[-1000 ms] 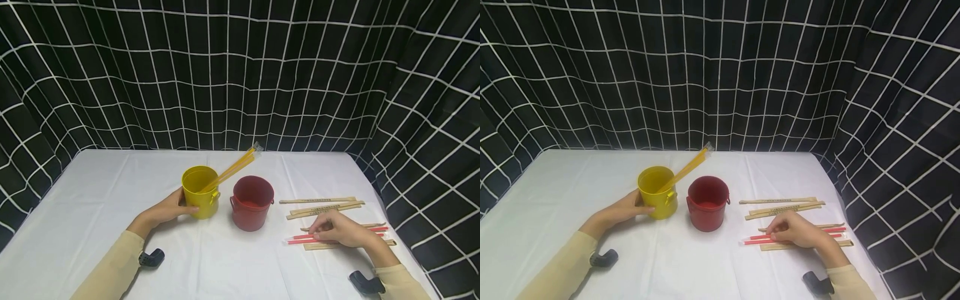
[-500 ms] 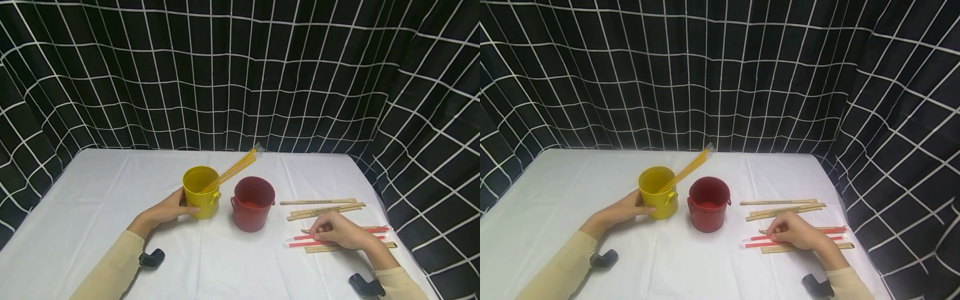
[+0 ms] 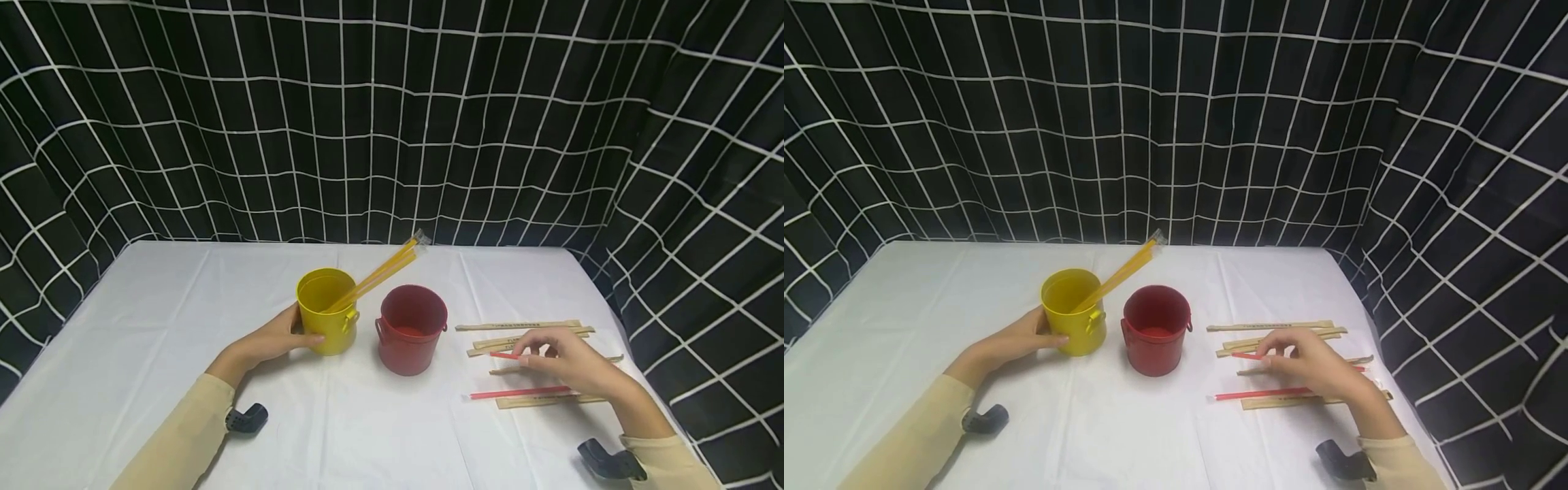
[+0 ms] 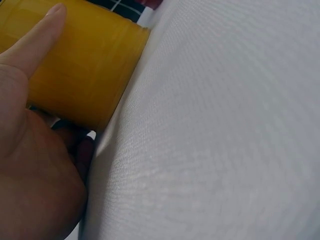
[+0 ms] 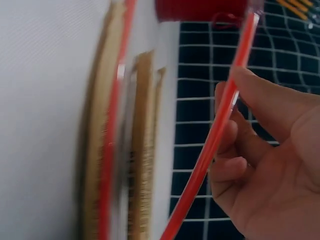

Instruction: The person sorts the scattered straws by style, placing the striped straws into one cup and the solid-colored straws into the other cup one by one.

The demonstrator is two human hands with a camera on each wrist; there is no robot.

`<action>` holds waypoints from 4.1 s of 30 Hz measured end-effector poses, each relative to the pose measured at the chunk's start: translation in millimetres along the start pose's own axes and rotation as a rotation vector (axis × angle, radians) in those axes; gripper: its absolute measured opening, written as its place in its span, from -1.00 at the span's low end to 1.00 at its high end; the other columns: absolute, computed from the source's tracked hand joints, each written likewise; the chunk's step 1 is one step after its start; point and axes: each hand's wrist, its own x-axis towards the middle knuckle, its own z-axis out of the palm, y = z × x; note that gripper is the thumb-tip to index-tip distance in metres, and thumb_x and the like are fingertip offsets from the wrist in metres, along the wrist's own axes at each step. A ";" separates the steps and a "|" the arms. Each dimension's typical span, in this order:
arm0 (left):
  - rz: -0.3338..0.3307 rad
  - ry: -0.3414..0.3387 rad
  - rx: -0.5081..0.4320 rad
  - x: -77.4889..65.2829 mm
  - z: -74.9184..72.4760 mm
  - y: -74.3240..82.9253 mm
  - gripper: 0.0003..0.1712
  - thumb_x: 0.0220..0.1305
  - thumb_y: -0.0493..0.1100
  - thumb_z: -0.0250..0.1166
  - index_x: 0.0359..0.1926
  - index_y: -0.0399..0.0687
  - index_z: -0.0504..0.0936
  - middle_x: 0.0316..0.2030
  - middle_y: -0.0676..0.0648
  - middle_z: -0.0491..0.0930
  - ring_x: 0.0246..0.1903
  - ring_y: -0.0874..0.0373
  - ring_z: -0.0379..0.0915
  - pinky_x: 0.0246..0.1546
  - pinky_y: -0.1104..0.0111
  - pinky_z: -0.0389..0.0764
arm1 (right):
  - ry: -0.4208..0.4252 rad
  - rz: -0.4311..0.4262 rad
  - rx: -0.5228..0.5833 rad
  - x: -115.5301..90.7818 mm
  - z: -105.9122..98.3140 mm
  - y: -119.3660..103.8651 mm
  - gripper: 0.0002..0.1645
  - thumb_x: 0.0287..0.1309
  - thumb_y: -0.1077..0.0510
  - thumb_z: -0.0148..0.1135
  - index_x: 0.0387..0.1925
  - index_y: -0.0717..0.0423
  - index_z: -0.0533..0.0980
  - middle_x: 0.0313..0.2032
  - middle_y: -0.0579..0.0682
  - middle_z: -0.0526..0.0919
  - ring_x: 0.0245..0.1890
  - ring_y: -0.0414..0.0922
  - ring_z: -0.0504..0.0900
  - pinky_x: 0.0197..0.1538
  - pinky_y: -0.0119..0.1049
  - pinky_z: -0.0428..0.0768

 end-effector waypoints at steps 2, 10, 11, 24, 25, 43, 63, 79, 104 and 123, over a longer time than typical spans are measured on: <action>-0.007 0.002 0.000 0.3 0.5 0.3 0.08 0.15 0.10 0.37 0.52 0.15 -0.10 0.54 -0.03 -0.05 0.56 -0.05 -0.24 0.55 -0.10 -0.22 | 0.044 -0.006 -0.008 -2.0 -4.6 -8.2 -0.93 0.13 0.22 0.32 -0.32 0.02 0.65 -0.34 -0.17 0.67 -0.37 -0.35 0.44 -0.42 -0.43 0.48; -0.029 -0.006 -0.010 -1.8 6.9 1.8 0.10 0.15 0.11 0.37 0.52 0.12 -0.13 0.55 -0.04 -0.10 0.56 -0.04 -0.28 0.55 -0.10 -0.25 | 0.305 -0.071 0.104 -10.4 -25.6 -40.0 -0.83 0.16 0.37 0.24 -0.19 0.19 0.60 -0.29 -0.29 0.67 -0.36 -0.31 0.57 -0.33 -0.50 0.56; -0.029 -0.005 -0.013 -1.8 7.2 0.4 0.09 0.15 0.11 0.37 0.52 0.12 -0.12 0.55 -0.04 -0.09 0.56 -0.04 -0.27 0.55 -0.10 -0.25 | 0.333 -0.100 0.157 -9.3 -27.6 -44.9 -0.81 0.16 0.41 0.22 -0.17 0.25 0.58 -0.28 -0.27 0.67 -0.34 -0.32 0.60 -0.29 -0.53 0.58; -0.030 0.015 -0.001 1.8 2.4 -4.7 0.09 0.14 0.13 0.38 0.52 0.18 -0.10 0.54 0.00 -0.06 0.56 -0.03 -0.24 0.55 -0.09 -0.23 | 0.380 -0.449 0.802 27.5 -32.3 -108.5 -0.61 0.19 0.60 -0.04 -0.02 0.36 0.53 -0.20 -0.02 0.71 -0.25 -0.17 0.59 -0.25 -0.44 0.57; -0.033 0.016 0.001 2.6 2.0 -4.5 0.09 0.14 0.13 0.38 0.52 0.18 -0.11 0.55 0.00 -0.06 0.56 -0.02 -0.24 0.55 -0.09 -0.23 | 0.375 -0.483 0.843 30.6 -31.0 -112.7 -0.62 0.19 0.61 -0.06 -0.03 0.40 0.52 -0.20 0.02 0.71 -0.27 -0.15 0.58 -0.25 -0.44 0.59; -0.039 0.012 0.005 -0.2 0.1 -5.4 0.09 0.13 0.13 0.39 0.51 0.18 -0.10 0.54 -0.01 -0.05 0.56 -0.04 -0.23 0.55 -0.09 -0.21 | 0.449 -0.532 1.133 61.3 1.2 -177.8 -0.62 0.24 0.54 -0.05 -0.15 0.18 0.60 -0.27 -0.02 0.72 -0.33 -0.17 0.63 -0.33 -0.43 0.67; -0.059 0.009 0.003 1.1 1.7 -1.5 0.08 0.12 0.13 0.39 0.50 0.17 -0.06 0.53 -0.04 0.00 0.55 -0.05 -0.18 0.55 -0.09 -0.19 | 0.566 -0.352 0.873 81.0 40.5 -172.7 -0.73 0.14 0.47 0.19 -0.19 0.12 0.62 -0.22 -0.10 0.75 -0.22 -0.19 0.71 -0.24 -0.31 0.76; -0.025 0.007 -0.001 2.0 3.1 -3.2 0.04 0.15 0.11 0.37 0.50 0.12 -0.04 0.53 -0.06 0.01 0.55 -0.08 -0.18 0.54 -0.13 -0.19 | 0.367 -0.238 0.652 92.9 55.8 -160.4 -0.82 0.21 0.35 0.19 -0.19 0.43 0.55 -0.51 -0.22 0.66 -0.55 -0.22 0.62 -0.35 -0.39 0.69; -0.019 0.010 -0.011 2.6 2.1 -2.7 0.06 0.14 0.10 0.38 0.50 0.13 -0.06 0.53 -0.02 -0.02 0.56 -0.05 -0.23 0.55 -0.10 -0.24 | 0.442 -0.209 0.718 96.0 48.8 -156.1 -0.72 0.30 0.30 0.10 -0.05 0.47 0.48 -0.26 -0.16 0.70 -0.30 -0.21 0.72 -0.21 -0.27 0.77; -0.033 0.012 -0.009 1.4 3.2 -2.1 0.08 0.12 0.13 0.39 0.51 0.20 -0.08 0.53 0.01 -0.02 0.56 -0.02 -0.23 0.55 -0.09 -0.23 | 0.488 -0.166 0.670 90.8 35.5 -152.8 -0.74 0.33 0.22 0.10 -0.09 0.38 0.52 -0.24 -0.16 0.71 -0.26 -0.22 0.74 -0.18 -0.29 0.77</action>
